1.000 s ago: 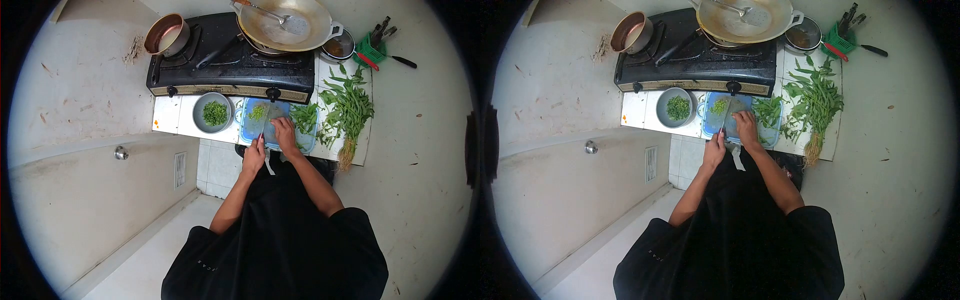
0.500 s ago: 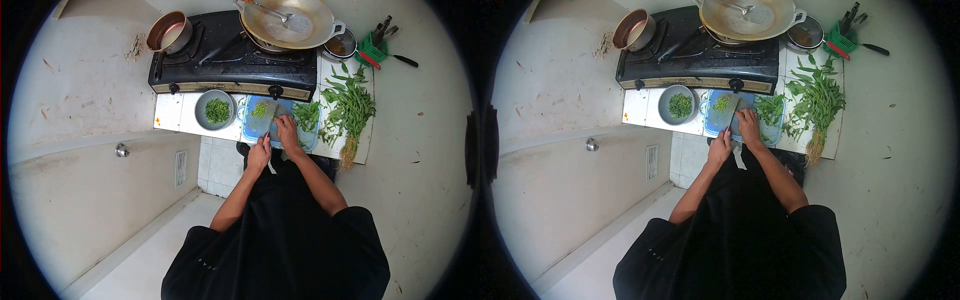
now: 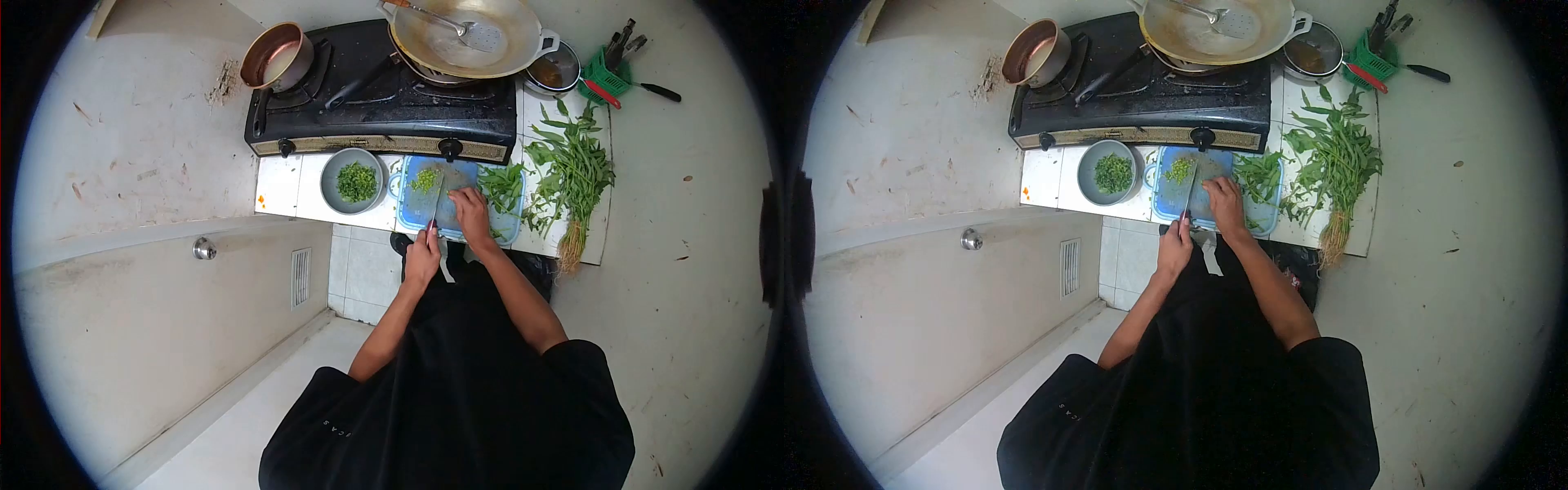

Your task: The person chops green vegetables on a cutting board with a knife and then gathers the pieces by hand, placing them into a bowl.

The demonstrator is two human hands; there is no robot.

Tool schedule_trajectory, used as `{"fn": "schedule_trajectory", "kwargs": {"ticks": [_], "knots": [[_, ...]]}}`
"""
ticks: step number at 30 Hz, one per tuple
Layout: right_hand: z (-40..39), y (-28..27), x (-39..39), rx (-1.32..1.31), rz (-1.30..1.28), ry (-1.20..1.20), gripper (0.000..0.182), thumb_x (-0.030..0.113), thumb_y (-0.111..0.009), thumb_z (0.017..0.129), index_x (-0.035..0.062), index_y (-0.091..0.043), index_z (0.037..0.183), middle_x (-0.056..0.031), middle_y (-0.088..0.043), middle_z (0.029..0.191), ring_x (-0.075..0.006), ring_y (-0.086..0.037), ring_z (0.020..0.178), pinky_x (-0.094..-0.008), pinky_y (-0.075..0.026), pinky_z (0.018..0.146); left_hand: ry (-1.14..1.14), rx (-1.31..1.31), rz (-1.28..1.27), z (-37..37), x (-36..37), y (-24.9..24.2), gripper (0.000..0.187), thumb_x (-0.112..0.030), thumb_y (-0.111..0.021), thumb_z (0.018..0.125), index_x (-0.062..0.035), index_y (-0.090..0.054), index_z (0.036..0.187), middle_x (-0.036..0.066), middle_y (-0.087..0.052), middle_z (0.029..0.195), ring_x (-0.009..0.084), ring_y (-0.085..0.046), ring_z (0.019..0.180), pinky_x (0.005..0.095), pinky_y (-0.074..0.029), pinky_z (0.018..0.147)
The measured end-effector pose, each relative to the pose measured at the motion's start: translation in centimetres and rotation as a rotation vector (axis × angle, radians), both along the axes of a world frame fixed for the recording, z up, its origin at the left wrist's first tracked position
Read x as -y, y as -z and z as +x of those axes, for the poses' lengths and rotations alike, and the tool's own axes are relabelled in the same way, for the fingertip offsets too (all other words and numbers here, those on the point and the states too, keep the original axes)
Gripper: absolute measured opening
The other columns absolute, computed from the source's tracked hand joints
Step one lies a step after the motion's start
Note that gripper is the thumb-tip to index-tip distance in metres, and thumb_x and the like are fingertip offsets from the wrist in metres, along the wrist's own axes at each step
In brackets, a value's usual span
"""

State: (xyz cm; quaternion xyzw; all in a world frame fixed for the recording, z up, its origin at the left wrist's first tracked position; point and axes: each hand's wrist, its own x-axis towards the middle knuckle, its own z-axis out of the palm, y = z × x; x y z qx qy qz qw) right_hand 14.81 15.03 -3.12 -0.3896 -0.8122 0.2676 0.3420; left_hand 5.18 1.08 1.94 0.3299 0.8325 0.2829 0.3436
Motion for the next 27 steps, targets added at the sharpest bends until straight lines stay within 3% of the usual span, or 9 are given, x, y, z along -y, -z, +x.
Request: {"fn": "schedule_trajectory", "kwargs": {"ticks": [4,19,27], "knots": [[0.0,0.2,-0.1,0.021,-0.001,-0.014,0.016,0.004,-0.068,0.087,0.0053,-0.072,0.102,-0.0118,-0.065,0.094,-0.0346,-0.062,0.091,-0.045,-0.049,0.083,0.031,0.012,0.032,-0.2,-0.5,-0.6,0.045,-0.038,-0.043,0.108,0.0022,-0.063,0.108,0.034,-0.066,0.086,0.0544,-0.063,0.089,0.0576,-0.05,0.075],[0.9,0.0,0.4,0.143,0.035,-0.057,0.035,-0.003,-0.061,0.082,0.0067,-0.072,0.114,-0.0095,-0.061,0.102,-0.0303,-0.059,0.099,-0.044,-0.046,0.088,0.077,-0.069,-0.024,-0.2,-2.4,-0.1,0.047,-0.041,-0.044,0.107,0.0023,-0.062,0.107,0.037,-0.066,0.086,0.0564,-0.063,0.089,0.062,-0.05,0.079],[0.9,0.6,0.2,0.131,0.01,-0.037,0.033,-0.002,-0.062,0.083,0.0083,-0.073,0.112,-0.009,-0.061,0.099,-0.0301,-0.06,0.097,-0.0439,-0.046,0.086,0.082,-0.114,-0.015,0.6,0.9,0.8,0.041,-0.038,-0.046,0.106,0.0005,-0.061,0.104,0.036,-0.065,0.079,0.0571,-0.063,0.079,0.0637,-0.05,0.071]]}}
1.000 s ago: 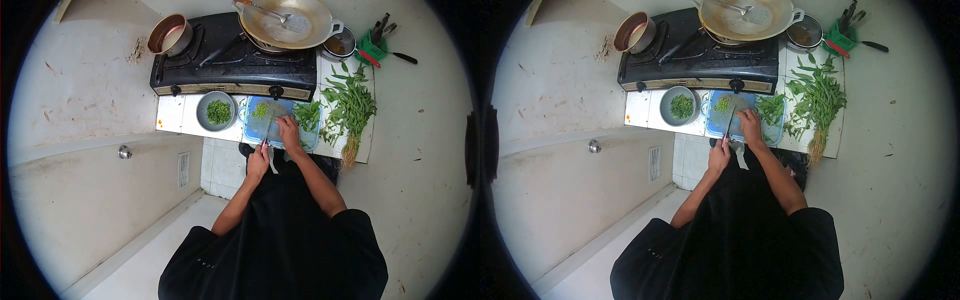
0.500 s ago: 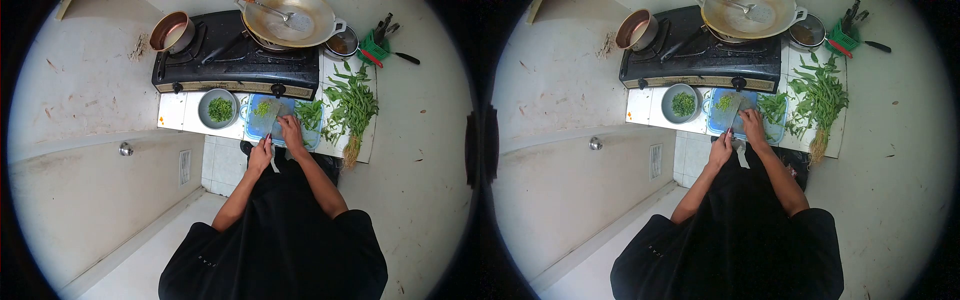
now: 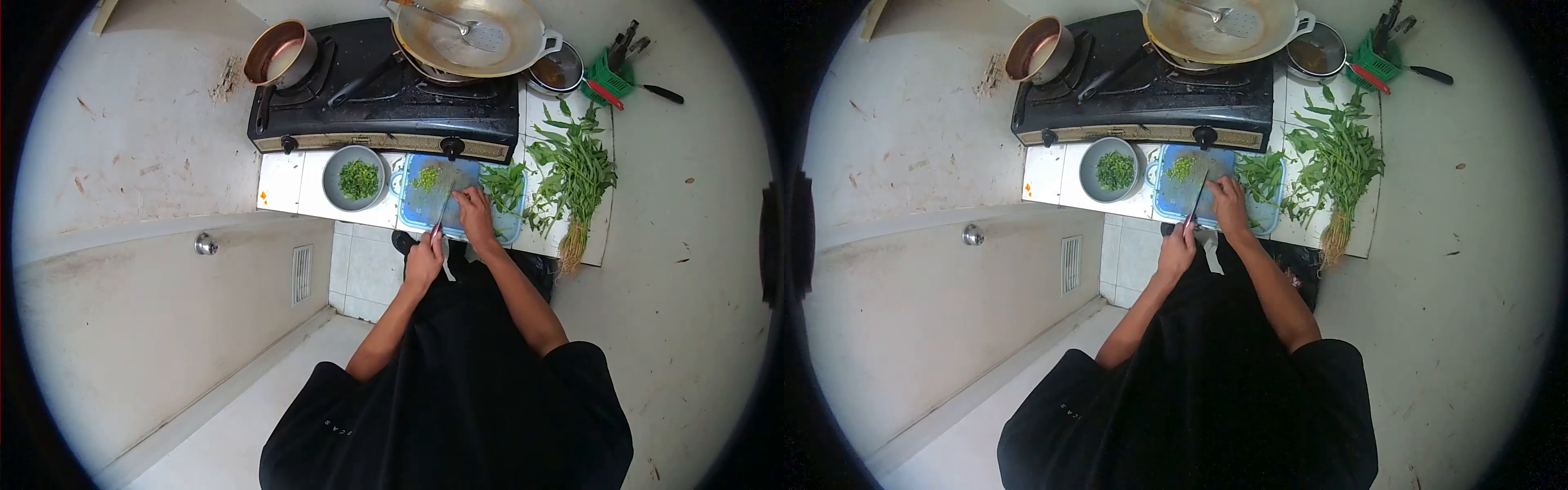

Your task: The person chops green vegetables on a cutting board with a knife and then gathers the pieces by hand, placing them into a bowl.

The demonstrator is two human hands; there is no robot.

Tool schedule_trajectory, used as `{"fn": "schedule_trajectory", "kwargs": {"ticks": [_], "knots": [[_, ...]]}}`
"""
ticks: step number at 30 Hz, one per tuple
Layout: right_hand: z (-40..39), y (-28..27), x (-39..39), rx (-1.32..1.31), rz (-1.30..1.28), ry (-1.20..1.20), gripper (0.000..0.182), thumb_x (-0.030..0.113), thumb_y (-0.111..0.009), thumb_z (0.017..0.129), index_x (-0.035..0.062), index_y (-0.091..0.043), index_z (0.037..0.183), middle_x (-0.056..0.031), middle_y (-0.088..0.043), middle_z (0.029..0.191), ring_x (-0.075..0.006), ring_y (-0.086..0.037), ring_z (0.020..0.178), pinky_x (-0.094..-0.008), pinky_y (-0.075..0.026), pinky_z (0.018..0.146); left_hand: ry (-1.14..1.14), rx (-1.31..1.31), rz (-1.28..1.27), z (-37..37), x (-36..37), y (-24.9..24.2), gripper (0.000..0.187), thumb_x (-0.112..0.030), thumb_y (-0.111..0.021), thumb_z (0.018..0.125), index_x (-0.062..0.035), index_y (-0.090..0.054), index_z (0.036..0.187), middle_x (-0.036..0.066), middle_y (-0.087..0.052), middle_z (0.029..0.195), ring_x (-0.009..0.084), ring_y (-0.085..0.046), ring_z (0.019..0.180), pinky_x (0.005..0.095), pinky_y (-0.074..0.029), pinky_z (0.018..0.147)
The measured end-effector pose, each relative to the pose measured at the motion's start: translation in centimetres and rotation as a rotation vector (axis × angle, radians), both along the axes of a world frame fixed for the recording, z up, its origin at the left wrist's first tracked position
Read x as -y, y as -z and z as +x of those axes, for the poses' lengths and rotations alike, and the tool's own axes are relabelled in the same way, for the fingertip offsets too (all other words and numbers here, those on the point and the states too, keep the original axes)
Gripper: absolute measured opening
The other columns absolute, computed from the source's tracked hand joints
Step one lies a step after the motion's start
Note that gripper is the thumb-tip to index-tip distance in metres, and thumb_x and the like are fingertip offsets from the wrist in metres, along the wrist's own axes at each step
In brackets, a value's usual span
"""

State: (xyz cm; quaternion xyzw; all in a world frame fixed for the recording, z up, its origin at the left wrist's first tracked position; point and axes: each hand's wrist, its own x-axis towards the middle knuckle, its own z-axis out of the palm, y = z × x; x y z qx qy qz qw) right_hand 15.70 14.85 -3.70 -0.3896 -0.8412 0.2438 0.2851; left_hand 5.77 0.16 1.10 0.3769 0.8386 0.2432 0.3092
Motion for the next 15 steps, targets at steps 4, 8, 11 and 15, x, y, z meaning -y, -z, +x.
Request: {"fn": "schedule_trajectory", "kwargs": {"ticks": [4,8,11,15], "knots": [[-0.1,0.0,-0.2,-0.045,-0.039,0.005,0.025,0.003,-0.066,0.085,0.0088,-0.075,0.108,-0.0079,-0.062,0.095,-0.0294,-0.061,0.093,-0.0433,-0.047,0.083,-0.044,0.071,-0.078,-0.2,1.5,-1.4,0.042,-0.039,-0.045,0.106,-0.0006,-0.062,0.111,0.035,-0.066,0.086,0.0562,-0.064,0.085,0.0626,-0.05,0.076],[0.0,-0.3,-0.4,-0.066,-0.05,-0.005,0.021,0.006,-0.07,0.085,0.0089,-0.076,0.106,-0.0087,-0.063,0.095,-0.0297,-0.062,0.09,-0.0429,-0.048,0.082,-0.07,0.11,-0.01,-0.8,0.3,-1.1,0.044,-0.04,-0.045,0.106,-0.0001,-0.063,0.112,0.035,-0.067,0.089,0.0562,-0.063,0.09,0.0614,-0.049,0.08],[-0.1,-0.5,-0.3,-0.101,-0.023,0.0,0.021,0.007,-0.072,0.084,0.0078,-0.075,0.105,-0.0089,-0.063,0.095,-0.0297,-0.062,0.091,-0.043,-0.048,0.082,-0.068,0.115,0.03,-1.2,-0.2,-1.1,0.045,-0.041,-0.045,0.106,0.0002,-0.063,0.11,0.035,-0.067,0.09,0.0561,-0.063,0.092,0.0606,-0.049,0.082],[0.1,-1.0,-0.3,-0.095,-0.035,-0.014,0.022,0.007,-0.072,0.086,0.0044,-0.074,0.107,-0.012,-0.064,0.094,-0.0328,-0.062,0.091,-0.0431,-0.048,0.081,0.0,0.145,-0.004,-1.5,-0.3,-1.5,0.045,-0.041,-0.046,0.106,0.0,-0.063,0.113,0.035,-0.067,0.089,0.0559,-0.063,0.091,0.0607,-0.049,0.081]]}}
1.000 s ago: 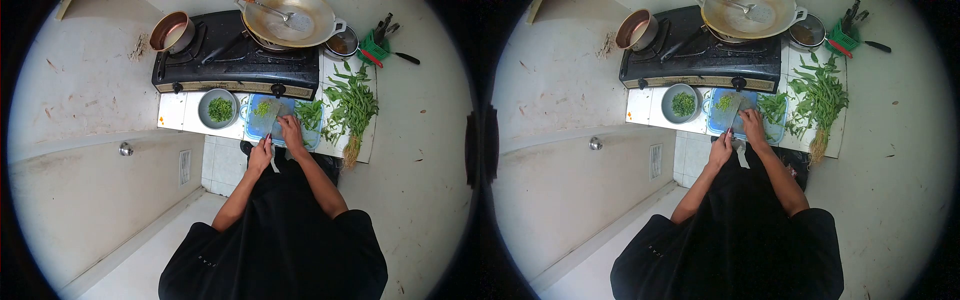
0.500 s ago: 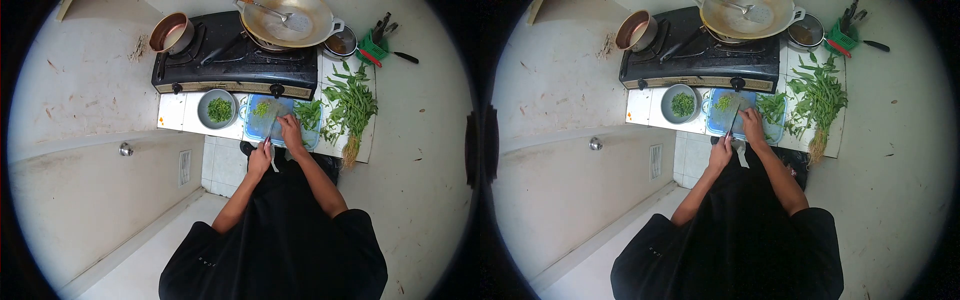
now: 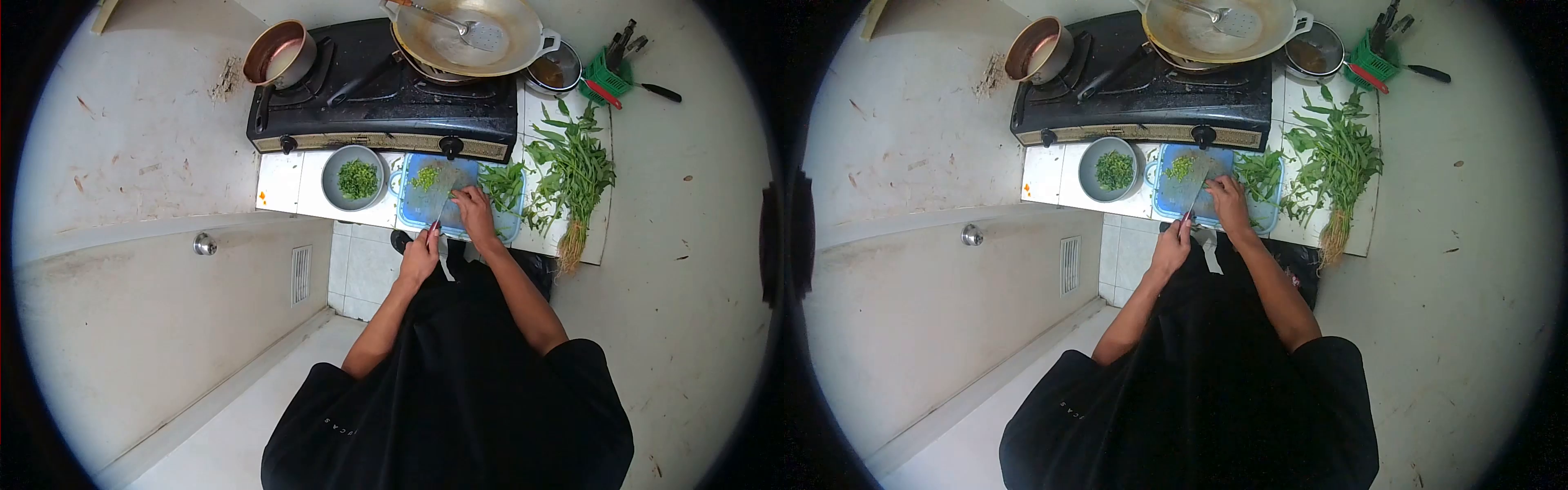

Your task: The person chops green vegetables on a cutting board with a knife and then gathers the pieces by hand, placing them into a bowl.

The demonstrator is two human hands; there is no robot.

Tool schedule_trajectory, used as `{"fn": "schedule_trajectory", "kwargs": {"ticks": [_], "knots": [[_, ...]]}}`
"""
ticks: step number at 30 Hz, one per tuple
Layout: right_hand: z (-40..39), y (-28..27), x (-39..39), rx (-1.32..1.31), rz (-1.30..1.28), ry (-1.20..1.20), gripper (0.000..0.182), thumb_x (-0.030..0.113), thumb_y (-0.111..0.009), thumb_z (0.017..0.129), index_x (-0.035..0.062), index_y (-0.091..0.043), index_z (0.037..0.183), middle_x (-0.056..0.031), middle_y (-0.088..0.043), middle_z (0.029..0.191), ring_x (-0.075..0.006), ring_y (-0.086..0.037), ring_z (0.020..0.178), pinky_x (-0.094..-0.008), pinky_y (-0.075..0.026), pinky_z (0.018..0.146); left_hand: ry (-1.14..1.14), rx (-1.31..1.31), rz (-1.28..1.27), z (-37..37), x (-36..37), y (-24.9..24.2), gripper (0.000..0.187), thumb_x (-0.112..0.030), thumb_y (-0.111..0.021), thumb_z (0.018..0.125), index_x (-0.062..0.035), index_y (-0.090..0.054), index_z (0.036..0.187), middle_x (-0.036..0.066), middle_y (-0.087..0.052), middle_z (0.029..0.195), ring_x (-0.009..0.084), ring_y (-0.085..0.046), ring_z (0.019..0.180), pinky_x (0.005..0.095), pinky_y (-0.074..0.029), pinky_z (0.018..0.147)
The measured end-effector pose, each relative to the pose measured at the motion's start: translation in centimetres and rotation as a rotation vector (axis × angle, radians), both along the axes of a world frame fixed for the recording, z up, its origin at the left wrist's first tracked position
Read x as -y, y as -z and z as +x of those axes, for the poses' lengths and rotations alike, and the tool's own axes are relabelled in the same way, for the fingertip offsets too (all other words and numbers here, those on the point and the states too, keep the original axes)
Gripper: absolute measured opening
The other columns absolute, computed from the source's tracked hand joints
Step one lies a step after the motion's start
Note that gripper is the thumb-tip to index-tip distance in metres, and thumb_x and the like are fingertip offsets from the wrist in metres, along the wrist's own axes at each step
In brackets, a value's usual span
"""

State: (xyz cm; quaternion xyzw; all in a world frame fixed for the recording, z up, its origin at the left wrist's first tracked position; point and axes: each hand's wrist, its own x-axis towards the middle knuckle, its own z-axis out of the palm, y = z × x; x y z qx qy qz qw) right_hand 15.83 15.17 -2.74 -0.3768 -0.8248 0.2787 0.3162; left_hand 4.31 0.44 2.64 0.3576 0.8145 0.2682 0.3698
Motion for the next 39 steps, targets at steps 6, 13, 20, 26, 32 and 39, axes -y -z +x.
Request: {"fn": "schedule_trajectory", "kwargs": {"ticks": [6,13,20,26,32,39], "knots": [[0.1,-0.9,0.5,0.028,0.012,0.039,0.022,0.008,-0.072,0.087,0.004,-0.073,0.108,-0.0117,-0.064,0.096,-0.0324,-0.062,0.092,-0.0422,-0.046,0.084,0.022,-0.022,-0.014,-0.2,0.1,0.2,0.044,-0.04,-0.047,0.106,-0.0004,-0.064,0.115,0.035,-0.067,0.087,0.0559,-0.063,0.088,0.0613,-0.05,0.078],[0.2,0.2,0.2,0.098,0.02,0.026,0.026,0.001,-0.065,0.08,0.0055,-0.073,0.105,-0.0088,-0.062,0.095,-0.0298,-0.061,0.094,-0.043,-0.046,0.082,0.091,-0.098,-0.049,-0.6,-0.9,0.7,0.043,-0.04,-0.046,0.105,-0.0013,-0.062,0.111,0.037,-0.066,0.086,0.0567,-0.064,0.086,0.0628,-0.051,0.078],[0.2,0.0,0.1,0.083,0.051,0.025,0.023,-0.003,-0.063,0.082,0.0043,-0.074,0.101,-0.0091,-0.064,0.091,-0.03,-0.062,0.093,-0.0424,-0.045,0.081,0.08,-0.131,0.002,-0.3,-1.9,1.6,0.041,-0.04,-0.047,0.105,-0.0024,-0.061,0.109,0.036,-0.066,0.084,0.0566,-0.064,0.083,0.0639,-0.051,0.074],[0.2,0.1,-0.1,0.069,0.023,0.004,0.028,-0.003,-0.064,0.078,0.0073,-0.075,0.101,-0.0073,-0.064,0.096,-0.0294,-0.061,0.097,-0.044,-0.046,0.084,0.02,-0.116,-0.046,0.4,2.0,1.1,0.04,-0.039,-0.047,0.105,-0.0018,-0.061,0.108,0.035,-0.066,0.08,0.0569,-0.063,0.079,0.065,-0.05,0.072],[-0.4,0.0,-0.6,0.099,0.061,-0.041,0.026,-0.003,-0.062,0.08,0.0081,-0.074,0.1,-0.0065,-0.064,0.096,-0.0289,-0.061,0.095,-0.0435,-0.045,0.084,-0.06,-0.059,-0.031,-0.3,-0.4,0.8,0.042,-0.04,-0.046,0.106,-0.0015,-0.061,0.109,0.036,-0.066,0.086,0.0571,-0.063,0.087,0.0641,-0.049,0.077],[-0.7,0.1,-0.6,0.102,0.08,-0.036,0.024,-0.004,-0.062,0.079,0.0071,-0.073,0.098,-0.0062,-0.064,0.095,-0.0294,-0.061,0.094,-0.0441,-0.044,0.081,-0.033,-0.073,0.018,0.9,-0.2,0.8,0.045,-0.039,-0.043,0.107,0.0016,-0.061,0.108,0.035,-0.065,0.082,0.0563,-0.063,0.083,0.0628,-0.048,0.073]]}}
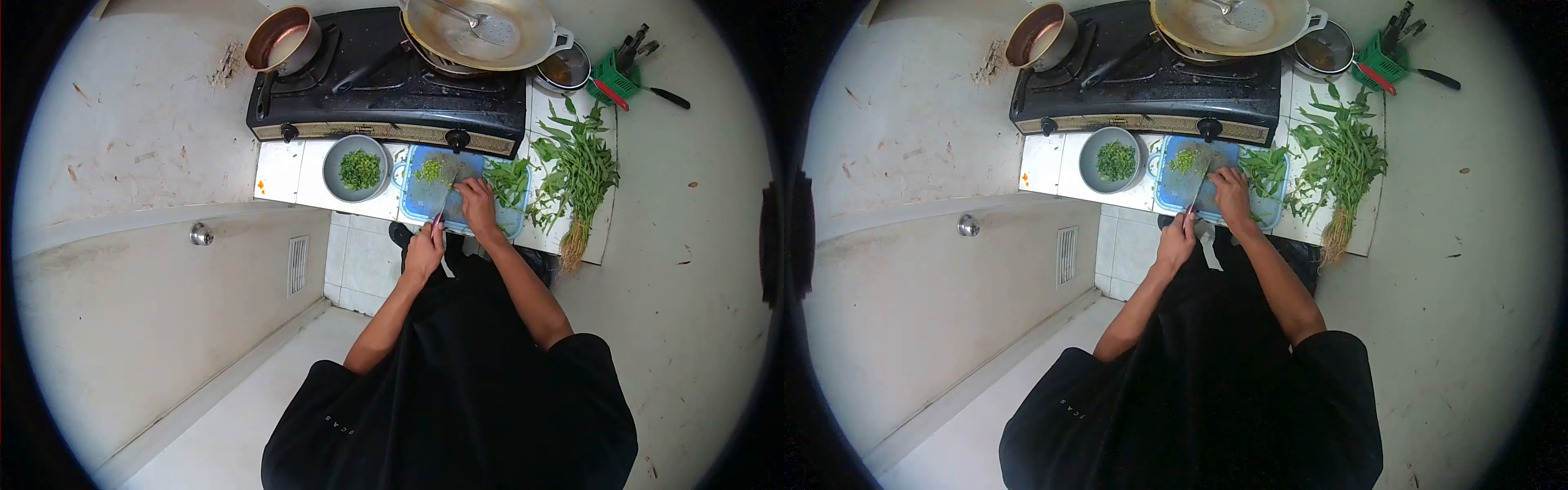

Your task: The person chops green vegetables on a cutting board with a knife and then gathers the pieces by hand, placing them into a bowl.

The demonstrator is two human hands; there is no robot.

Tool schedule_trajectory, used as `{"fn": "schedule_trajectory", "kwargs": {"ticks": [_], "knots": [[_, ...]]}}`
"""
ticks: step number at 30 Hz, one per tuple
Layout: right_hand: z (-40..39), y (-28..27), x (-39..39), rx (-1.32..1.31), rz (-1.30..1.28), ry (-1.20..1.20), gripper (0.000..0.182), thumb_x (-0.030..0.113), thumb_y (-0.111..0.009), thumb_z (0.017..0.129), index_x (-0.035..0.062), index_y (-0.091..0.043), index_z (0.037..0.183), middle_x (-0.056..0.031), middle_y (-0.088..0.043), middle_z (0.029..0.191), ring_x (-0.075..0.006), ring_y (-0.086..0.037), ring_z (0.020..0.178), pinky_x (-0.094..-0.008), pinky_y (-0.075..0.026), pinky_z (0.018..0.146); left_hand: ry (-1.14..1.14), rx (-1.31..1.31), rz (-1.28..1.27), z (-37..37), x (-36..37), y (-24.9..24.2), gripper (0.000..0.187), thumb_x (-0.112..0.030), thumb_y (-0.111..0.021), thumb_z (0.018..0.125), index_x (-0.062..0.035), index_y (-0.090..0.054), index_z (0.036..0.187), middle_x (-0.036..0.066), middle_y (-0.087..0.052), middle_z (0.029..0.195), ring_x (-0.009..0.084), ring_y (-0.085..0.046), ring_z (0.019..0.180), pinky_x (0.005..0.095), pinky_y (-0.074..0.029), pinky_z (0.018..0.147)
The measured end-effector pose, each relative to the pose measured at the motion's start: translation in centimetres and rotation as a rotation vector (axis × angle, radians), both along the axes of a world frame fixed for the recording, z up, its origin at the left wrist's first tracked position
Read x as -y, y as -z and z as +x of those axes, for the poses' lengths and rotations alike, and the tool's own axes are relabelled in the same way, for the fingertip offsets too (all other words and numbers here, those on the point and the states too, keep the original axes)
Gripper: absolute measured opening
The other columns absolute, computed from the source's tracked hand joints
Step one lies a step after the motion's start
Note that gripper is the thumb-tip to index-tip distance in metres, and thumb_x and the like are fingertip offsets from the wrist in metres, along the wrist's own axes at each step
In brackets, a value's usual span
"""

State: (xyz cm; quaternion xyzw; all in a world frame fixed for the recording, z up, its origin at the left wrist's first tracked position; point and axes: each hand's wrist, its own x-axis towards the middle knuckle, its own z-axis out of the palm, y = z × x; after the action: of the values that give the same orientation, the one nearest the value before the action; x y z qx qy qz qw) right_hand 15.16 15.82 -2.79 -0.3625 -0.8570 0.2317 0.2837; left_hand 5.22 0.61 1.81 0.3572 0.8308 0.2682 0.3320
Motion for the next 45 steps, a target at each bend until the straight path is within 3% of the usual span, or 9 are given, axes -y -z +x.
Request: {"fn": "schedule_trajectory", "kwargs": {"ticks": [11,14,20,26,30,38,45], "knots": [[-0.1,0.5,0.2,-0.011,0.016,0.027,0.019,0.0,-0.064,0.083,0.0054,-0.073,0.098,-0.0081,-0.065,0.094,-0.0304,-0.061,0.094,-0.0429,-0.046,0.082,-0.02,-0.031,0.012,0.5,-2.7,1.3,0.041,-0.036,-0.044,0.107,0.0009,-0.061,0.107,0.036,-0.065,0.084,0.057,-0.062,0.085,0.0632,-0.049,0.074],[-0.1,0.4,0.1,-0.034,-0.014,0.028,0.018,0.0,-0.064,0.084,0.0058,-0.073,0.098,-0.0083,-0.066,0.095,-0.0307,-0.062,0.093,-0.0426,-0.046,0.082,0.001,-0.042,-0.034,1.1,-0.3,1.3,0.044,-0.041,-0.043,0.106,-0.0007,-0.058,0.11,0.037,-0.066,0.083,0.0576,-0.064,0.083,0.0651,-0.05,0.076],[0.1,0.2,0.0,-0.095,-0.048,0.027,0.018,0.0,-0.065,0.082,0.007,-0.073,0.096,-0.0084,-0.065,0.092,-0.0305,-0.062,0.092,-0.0436,-0.046,0.082,-0.019,-0.014,-0.044,0.7,0.9,0.1,0.04,-0.038,-0.045,0.106,-0.0009,-0.06,0.107,0.035,-0.065,0.079,0.0566,-0.063,0.079,0.0638,-0.05,0.071],[-0.2,0.2,0.2,-0.091,-0.056,0.057,0.014,0.0,-0.063,0.086,0.0046,-0.073,0.095,-0.0094,-0.069,0.093,-0.0318,-0.064,0.092,-0.0431,-0.046,0.082,-0.034,0.038,0.044,0.0,-1.4,-0.7,0.046,-0.038,-0.044,0.107,0.0039,-0.061,0.102,0.036,-0.065,0.087,0.0556,-0.063,0.088,0.0604,-0.049,0.075],[-0.2,-0.1,0.3,-0.086,-0.069,0.055,0.016,0.0,-0.064,0.082,0.0054,-0.071,0.095,-0.0102,-0.065,0.093,-0.0331,-0.061,0.093,-0.0455,-0.046,0.082,-0.013,0.064,0.003,0.6,-1.1,-0.6,0.046,-0.038,-0.043,0.108,0.0036,-0.061,0.102,0.036,-0.065,0.087,0.0556,-0.063,0.088,0.0605,-0.049,0.076],[-0.3,-0.4,0.5,-0.066,-0.075,0.073,0.014,0.0,-0.062,0.086,0.0043,-0.071,0.094,-0.0096,-0.067,0.092,-0.0325,-0.062,0.092,-0.0438,-0.046,0.083,-0.024,-0.031,0.017,1.0,-3.6,0.3,0.044,-0.041,-0.044,0.106,0.0003,-0.06,0.1,0.037,-0.065,0.079,0.0574,-0.063,0.083,0.0657,-0.049,0.075],[-0.2,0.1,0.3,-0.122,-0.093,0.089,0.015,-0.002,-0.063,0.086,0.0048,-0.073,0.094,-0.0091,-0.068,0.092,-0.0317,-0.064,0.09,-0.0428,-0.046,0.083,0.001,-0.022,-0.086,1.2,1.1,0.0,0.04,-0.037,-0.044,0.107,-0.0002,-0.061,0.107,0.035,-0.065,0.084,0.057,-0.062,0.082,0.0646,-0.048,0.072]]}}
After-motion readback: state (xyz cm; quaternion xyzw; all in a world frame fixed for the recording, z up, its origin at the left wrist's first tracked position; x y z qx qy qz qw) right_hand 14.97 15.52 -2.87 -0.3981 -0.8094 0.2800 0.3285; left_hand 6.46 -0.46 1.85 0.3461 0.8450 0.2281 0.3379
